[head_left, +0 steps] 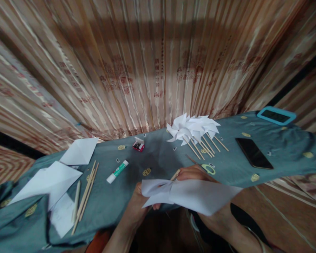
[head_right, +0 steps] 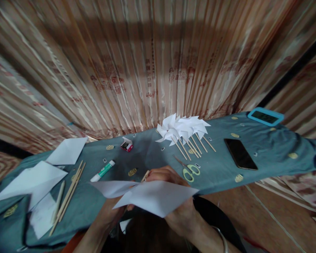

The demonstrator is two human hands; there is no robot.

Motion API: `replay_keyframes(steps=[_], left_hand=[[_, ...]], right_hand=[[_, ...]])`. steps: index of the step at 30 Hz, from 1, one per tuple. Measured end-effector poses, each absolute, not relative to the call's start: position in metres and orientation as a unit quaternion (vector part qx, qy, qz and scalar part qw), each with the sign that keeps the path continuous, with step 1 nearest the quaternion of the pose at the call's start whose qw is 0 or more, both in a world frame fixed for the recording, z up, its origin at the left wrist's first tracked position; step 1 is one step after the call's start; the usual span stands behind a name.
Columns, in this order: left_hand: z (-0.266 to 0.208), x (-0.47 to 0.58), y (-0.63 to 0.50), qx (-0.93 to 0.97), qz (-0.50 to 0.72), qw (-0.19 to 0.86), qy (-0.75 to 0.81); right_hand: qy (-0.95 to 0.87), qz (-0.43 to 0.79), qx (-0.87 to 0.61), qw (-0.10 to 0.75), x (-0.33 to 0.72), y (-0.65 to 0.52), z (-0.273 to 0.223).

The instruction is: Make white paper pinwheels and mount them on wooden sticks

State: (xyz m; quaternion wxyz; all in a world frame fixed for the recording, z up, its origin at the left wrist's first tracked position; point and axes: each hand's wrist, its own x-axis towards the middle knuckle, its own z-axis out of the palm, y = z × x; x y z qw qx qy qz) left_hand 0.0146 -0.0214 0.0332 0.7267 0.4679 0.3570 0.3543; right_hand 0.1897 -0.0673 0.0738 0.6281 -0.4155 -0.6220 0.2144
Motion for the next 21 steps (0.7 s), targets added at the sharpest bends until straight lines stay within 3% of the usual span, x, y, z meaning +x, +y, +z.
replay_keyframes(steps=[7, 12, 15, 21], left_hand=[[0.033, 0.013, -0.023, 0.448, 0.36, 0.733, 0.364], [0.033, 0.012, -0.021, 0.458, 0.377, 0.709, 0.381], [0.033, 0.01, -0.019, 0.467, 0.393, 0.687, 0.394], [0.036, 0.002, -0.015, 0.506, 0.428, 0.607, 0.438]], right_hand=[[-0.581, 0.262, -0.419, 0.647, 0.186, -0.068, 0.073], [-0.497, 0.363, -0.404, 0.677, 0.183, -0.064, 0.077], [-0.457, 0.443, -0.388, 0.667, 0.186, -0.059, 0.078], [-0.387, 0.492, -0.477, 0.616, 0.188, -0.041, 0.056]])
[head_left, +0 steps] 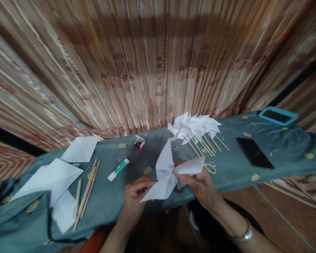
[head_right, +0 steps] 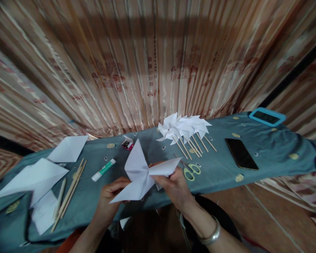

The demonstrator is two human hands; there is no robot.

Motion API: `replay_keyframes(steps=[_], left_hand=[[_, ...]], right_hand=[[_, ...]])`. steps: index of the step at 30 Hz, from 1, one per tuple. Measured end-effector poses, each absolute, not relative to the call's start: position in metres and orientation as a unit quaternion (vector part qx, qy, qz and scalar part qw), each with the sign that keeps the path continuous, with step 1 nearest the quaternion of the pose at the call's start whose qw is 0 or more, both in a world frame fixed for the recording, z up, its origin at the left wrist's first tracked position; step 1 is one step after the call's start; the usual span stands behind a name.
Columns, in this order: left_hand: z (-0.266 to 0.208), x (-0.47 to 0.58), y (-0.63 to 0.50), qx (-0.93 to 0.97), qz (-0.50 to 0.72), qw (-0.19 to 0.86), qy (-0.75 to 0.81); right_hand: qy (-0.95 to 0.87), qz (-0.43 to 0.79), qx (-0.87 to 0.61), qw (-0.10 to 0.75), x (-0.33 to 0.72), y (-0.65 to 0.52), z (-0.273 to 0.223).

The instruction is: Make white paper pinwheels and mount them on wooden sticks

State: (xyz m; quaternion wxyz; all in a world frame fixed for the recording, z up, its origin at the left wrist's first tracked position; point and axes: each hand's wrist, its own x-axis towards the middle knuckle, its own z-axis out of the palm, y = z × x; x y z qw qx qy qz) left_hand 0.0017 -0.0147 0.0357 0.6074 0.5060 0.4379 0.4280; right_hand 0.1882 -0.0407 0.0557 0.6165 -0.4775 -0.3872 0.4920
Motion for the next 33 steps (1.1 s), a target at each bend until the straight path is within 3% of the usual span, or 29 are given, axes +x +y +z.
replay_keyframes(steps=[8, 19, 24, 33], left_hand=[[0.022, -0.004, -0.022, 0.55, 0.437, 0.504, 0.502], [-0.007, -0.027, -0.073, 0.456, 0.459, 0.487, 0.587], [-0.035, -0.029, -0.099, 0.378, 0.482, 0.511, 0.603], [-0.063, -0.013, -0.107, 0.226, 0.504, 0.588, 0.591]], right_hand=[[-0.348, 0.588, -0.443, 0.58, 0.179, -0.022, 0.024], [-0.37, 0.675, -0.454, 0.448, 0.157, -0.016, 0.0], [-0.495, 0.642, -0.495, 0.313, 0.15, -0.012, -0.005], [-0.581, 0.568, -0.555, 0.177, 0.149, 0.003, -0.004]])
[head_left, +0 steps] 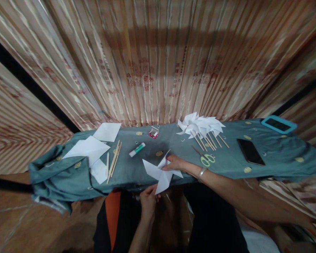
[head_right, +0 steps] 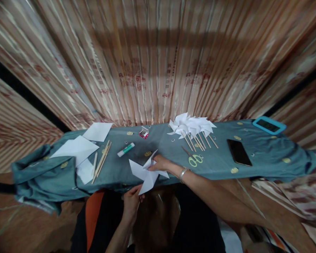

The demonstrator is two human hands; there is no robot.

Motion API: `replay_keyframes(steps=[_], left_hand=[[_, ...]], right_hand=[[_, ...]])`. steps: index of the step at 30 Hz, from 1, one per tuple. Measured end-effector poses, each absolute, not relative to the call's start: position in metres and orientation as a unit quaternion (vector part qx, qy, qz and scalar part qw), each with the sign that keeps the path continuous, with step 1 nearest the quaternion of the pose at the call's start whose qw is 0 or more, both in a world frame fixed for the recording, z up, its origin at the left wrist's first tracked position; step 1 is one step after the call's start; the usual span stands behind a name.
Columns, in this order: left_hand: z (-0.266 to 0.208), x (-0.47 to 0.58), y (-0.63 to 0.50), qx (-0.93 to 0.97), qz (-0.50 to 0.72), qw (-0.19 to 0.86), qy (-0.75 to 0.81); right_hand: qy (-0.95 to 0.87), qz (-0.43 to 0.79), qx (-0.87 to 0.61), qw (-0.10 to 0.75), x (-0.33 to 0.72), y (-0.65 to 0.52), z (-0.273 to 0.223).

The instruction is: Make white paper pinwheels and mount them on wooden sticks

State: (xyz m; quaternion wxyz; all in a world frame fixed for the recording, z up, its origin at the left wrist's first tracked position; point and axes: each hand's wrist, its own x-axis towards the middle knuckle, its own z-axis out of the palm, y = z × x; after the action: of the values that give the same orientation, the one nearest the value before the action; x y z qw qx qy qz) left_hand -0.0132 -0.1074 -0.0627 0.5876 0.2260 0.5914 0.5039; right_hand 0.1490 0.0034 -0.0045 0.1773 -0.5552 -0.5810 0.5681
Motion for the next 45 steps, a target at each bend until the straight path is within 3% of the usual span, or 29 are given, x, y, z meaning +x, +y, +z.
replay_keyframes(steps=[12, 25, 35, 45], left_hand=[[-0.061, -0.013, -0.113, 0.196, 0.513, 0.615, 0.566], [-0.057, -0.013, -0.117, 0.106, 0.488, 0.687, 0.528], [-0.055, -0.01, -0.122, 0.144, 0.456, 0.726, 0.494], [-0.065, -0.007, -0.123, 0.197, 0.476, 0.683, 0.518]], right_hand=[[-0.692, 0.448, -0.562, 0.067, 0.147, 0.008, 0.001], [-0.743, 0.414, -0.525, -0.012, 0.14, 0.022, 0.007], [-0.741, 0.447, -0.501, 0.003, 0.141, 0.026, 0.007], [-0.696, 0.522, -0.493, 0.031, 0.147, 0.028, -0.006]])
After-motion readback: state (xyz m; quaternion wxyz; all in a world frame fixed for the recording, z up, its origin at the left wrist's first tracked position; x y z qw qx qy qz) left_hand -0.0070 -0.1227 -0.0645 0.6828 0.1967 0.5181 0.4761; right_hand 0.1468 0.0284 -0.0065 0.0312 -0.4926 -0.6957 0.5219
